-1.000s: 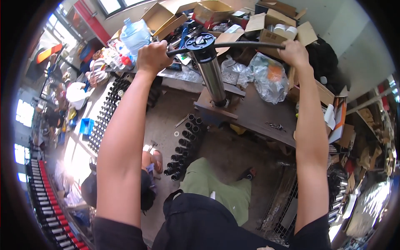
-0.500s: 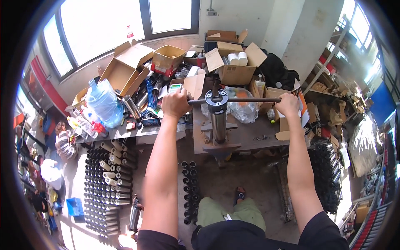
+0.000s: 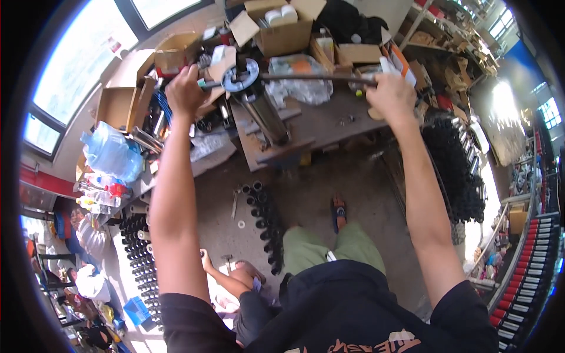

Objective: The person assembles industrial cylinders by hand, inserting a shaft into the cylinder body and using a lever to press components into place.

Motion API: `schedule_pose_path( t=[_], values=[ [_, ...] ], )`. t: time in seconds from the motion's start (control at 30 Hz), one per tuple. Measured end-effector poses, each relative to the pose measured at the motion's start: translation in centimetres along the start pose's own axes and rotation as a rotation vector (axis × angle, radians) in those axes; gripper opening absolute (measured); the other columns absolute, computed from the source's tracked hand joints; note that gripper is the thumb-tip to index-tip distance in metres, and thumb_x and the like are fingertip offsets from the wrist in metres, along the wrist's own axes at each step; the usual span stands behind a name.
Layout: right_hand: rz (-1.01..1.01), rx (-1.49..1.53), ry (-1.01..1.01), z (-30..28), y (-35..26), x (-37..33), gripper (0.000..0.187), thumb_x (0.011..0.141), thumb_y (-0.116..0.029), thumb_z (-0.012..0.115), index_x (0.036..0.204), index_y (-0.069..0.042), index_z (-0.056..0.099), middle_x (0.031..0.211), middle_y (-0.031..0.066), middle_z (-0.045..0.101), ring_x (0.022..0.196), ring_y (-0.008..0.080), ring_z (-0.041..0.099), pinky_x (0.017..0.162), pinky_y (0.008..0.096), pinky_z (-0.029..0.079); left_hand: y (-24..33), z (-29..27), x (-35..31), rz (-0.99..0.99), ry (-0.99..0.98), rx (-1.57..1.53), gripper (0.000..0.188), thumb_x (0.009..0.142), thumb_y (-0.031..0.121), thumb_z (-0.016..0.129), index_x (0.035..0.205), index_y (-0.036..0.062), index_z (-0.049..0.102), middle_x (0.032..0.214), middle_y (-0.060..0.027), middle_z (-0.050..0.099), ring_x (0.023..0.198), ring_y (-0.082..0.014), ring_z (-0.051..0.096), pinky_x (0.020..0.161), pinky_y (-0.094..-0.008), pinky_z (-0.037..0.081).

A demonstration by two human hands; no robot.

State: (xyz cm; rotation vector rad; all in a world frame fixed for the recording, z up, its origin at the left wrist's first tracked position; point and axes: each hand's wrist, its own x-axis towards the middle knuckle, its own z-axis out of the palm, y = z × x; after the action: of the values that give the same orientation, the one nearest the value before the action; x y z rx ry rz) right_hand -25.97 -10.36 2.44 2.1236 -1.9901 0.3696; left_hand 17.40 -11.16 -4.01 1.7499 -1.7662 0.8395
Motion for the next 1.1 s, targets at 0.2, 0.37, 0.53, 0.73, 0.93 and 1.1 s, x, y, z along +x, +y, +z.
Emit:
schedule_pose_path(
  t=[0.2,0.37,0.53,0.73,0.93,1.1],
  values=[
    [-0.223,0.176,0.104,5.6,5.5,8.7,0.018,0.078,-0.034,0.07,0.079,-0.017,0.077,0.076,0.0113,0.071,0.08,0.0308,0.068,0.082,0.0444,0.042,14.2,7.6,-6.5,-1.698,-0.467,-1.25,0.081,0.077,0.053,0.072,0.133,0.0027,0.043,0.132,-0.0174,0.05,0.12,-0.0362,0.046,0.098,-0.0517,0.041],
    [-0.421,0.383,0.285,11.0,13.7,12.9,0.027,0.079,-0.032,0.073,0.071,-0.006,0.069,0.069,0.0147,0.065,0.073,0.0388,0.063,0.066,0.0478,0.048,18.8,2.3,-1.7,-2.46,-0.078,-2.26,0.029,0.087,0.031,0.063,0.103,0.0065,0.065,0.109,-0.0142,0.06,0.095,-0.027,0.062,0.078,-0.0405,0.06],
    [-0.255,0.275,-0.078,22.2,32.0,1.4,0.029,0.082,-0.025,0.073,0.061,-0.005,0.067,0.063,0.0154,0.065,0.058,0.0346,0.065,0.057,0.0449,0.05,24.7,-9.6,-5.0,-1.549,0.05,-2.637,0.047,0.085,0.019,0.057,0.125,-0.0055,0.053,0.108,-0.0213,0.063,0.098,-0.0323,0.065,0.089,-0.048,0.057],
    [0.251,0.762,-0.656,27.2,23.4,-18.0,0.064,0.088,-0.055,0.069,0.059,0.001,0.057,0.053,0.0006,0.048,0.056,0.0108,0.046,0.052,0.037,0.039,29.4,-12.7,-3.7,-1.006,0.105,-2.498,0.072,0.09,0.053,0.061,0.14,0.0037,0.044,0.122,-0.0147,0.054,0.088,-0.0224,0.058,0.07,-0.0357,0.051],
    [0.416,0.703,-0.709,31.6,19.4,-18.9,0.059,0.087,-0.053,0.067,0.069,0.003,0.065,0.064,0.0184,0.064,0.066,0.0303,0.066,0.065,0.0443,0.048,30.2,-12.9,-2.2,-0.894,0.064,-2.467,0.081,0.092,0.075,0.04,0.13,0.0041,0.053,0.115,-0.0124,0.059,0.083,-0.0216,0.06,0.067,-0.0357,0.051],
    [0.562,0.676,-0.647,34.2,18.4,-16.1,0.049,0.085,-0.046,0.071,0.076,0.002,0.068,0.07,0.0138,0.067,0.068,0.0262,0.066,0.064,0.0422,0.049,30.3,-16.3,-0.2,-1.261,0.069,-2.039,0.07,0.103,0.062,0.027,0.133,0.0032,0.049,0.104,-0.0147,0.064,0.079,-0.0257,0.067,0.068,-0.0389,0.058]
  ],
)
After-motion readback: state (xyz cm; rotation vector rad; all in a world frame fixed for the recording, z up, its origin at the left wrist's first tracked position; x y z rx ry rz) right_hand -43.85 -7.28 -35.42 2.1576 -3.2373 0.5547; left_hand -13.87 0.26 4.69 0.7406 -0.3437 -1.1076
